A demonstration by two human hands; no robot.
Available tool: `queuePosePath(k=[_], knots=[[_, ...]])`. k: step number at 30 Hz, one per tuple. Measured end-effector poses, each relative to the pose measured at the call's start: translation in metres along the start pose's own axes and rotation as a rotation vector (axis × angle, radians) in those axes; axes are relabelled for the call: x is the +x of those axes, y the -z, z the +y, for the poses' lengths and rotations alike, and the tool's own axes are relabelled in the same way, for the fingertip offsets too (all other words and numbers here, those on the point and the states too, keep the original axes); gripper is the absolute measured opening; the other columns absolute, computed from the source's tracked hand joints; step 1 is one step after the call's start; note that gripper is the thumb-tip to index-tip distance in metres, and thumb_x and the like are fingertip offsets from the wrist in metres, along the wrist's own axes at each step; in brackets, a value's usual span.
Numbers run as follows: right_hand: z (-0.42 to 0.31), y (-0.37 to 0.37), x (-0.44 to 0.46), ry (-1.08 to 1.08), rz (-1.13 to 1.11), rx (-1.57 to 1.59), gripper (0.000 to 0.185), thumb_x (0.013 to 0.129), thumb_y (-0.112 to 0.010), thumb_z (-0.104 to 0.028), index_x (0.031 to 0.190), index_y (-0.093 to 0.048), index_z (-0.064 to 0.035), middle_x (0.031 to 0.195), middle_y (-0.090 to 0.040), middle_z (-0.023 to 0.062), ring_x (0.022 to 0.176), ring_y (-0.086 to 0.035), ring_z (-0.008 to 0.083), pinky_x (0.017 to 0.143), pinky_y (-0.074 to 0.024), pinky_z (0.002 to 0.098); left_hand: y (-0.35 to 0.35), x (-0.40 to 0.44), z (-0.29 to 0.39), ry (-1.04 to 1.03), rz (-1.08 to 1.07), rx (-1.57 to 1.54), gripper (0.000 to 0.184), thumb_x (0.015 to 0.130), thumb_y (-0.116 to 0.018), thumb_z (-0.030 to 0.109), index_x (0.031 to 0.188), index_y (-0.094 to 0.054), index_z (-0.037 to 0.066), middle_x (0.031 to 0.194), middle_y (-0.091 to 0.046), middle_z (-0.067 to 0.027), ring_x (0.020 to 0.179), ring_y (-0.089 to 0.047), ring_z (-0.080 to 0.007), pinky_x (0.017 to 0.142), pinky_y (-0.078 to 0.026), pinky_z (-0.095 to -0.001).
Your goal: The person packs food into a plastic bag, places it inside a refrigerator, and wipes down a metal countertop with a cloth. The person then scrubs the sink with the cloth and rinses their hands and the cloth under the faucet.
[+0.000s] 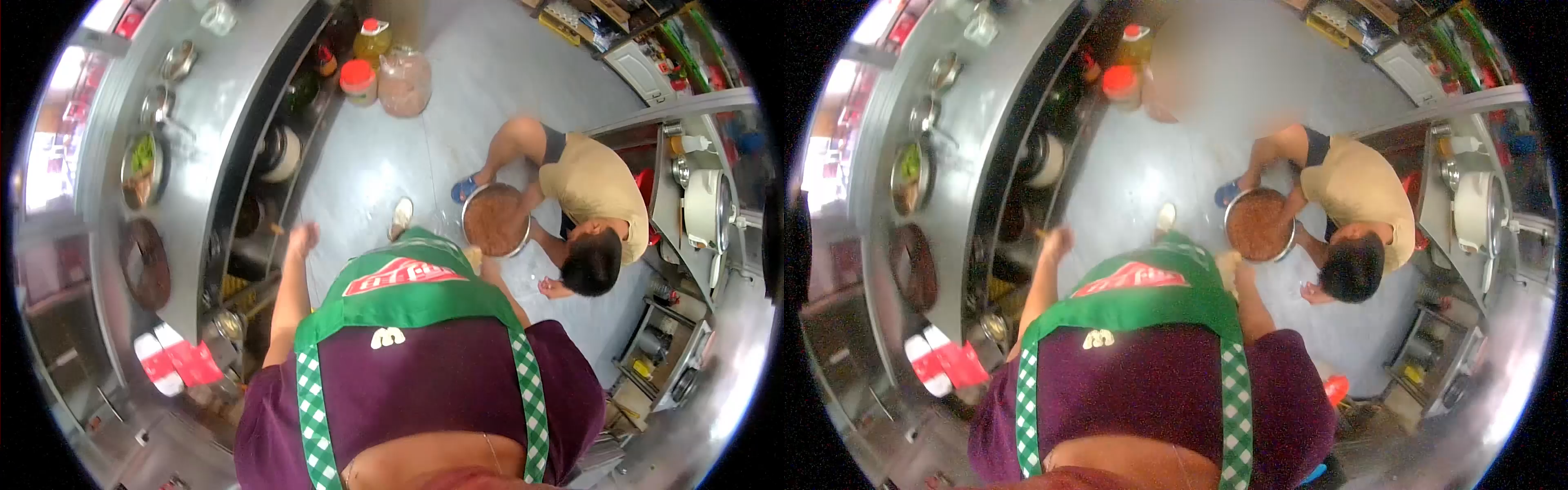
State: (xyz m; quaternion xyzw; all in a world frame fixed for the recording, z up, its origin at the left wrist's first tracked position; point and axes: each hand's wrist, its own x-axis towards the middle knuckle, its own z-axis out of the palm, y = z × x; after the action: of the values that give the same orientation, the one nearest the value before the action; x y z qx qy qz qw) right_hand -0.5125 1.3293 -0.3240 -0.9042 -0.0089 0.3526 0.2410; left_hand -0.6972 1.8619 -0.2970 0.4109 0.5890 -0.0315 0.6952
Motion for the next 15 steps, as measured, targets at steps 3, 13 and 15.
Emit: queuePosePath(k=[3, 13, 15], knots=[[0.011, -0.012, 0.054, -0.095, 0.258, 0.436, 0.019, 0.073, -0.053, -0.021, 0.077, -0.058, -0.0034, 0.067, -0.056, 0.0085, 0.051, -0.051, 0.0200, 0.041, -0.0393, 0.0343, -0.004, -0.003, 0.011, 0.167, 0.172, 0.178, 0.026, 0.080, -0.048, 0.021, 0.100, -0.056, 0.006, 0.089, -0.059, -0.0051, 0.078, -0.057, -0.0172, 0.068, -0.046, -0.0331], [-0.174, 0.145, 0.150, 0.044, 0.458, 0.885, 0.023, 0.073, -0.054, -0.017, 0.056, -0.052, -0.0007, 0.053, -0.047, 0.0006, 0.046, -0.041, 0.0099, 0.042, -0.0325, 0.0277, -0.157, 0.086, 0.171, 0.068, -0.112, 0.489, 0.028, 0.079, -0.050, 0.021, 0.103, -0.056, 0.007, 0.089, -0.060, -0.0048, 0.075, -0.057, -0.0172, 0.066, -0.044, -0.0331], [-0.219, 0.196, 0.173, -0.038, 0.489, 0.916, 0.024, 0.073, -0.052, -0.017, 0.054, -0.051, -0.0024, 0.050, -0.045, 0.0018, 0.043, -0.040, 0.0108, 0.040, -0.0318, 0.0279, -0.201, 0.127, 0.218, -0.028, -0.138, 0.546, 0.027, 0.078, -0.050, 0.022, 0.100, -0.057, 0.006, 0.087, -0.060, -0.0059, 0.074, -0.057, -0.0164, 0.066, -0.044, -0.0316]])
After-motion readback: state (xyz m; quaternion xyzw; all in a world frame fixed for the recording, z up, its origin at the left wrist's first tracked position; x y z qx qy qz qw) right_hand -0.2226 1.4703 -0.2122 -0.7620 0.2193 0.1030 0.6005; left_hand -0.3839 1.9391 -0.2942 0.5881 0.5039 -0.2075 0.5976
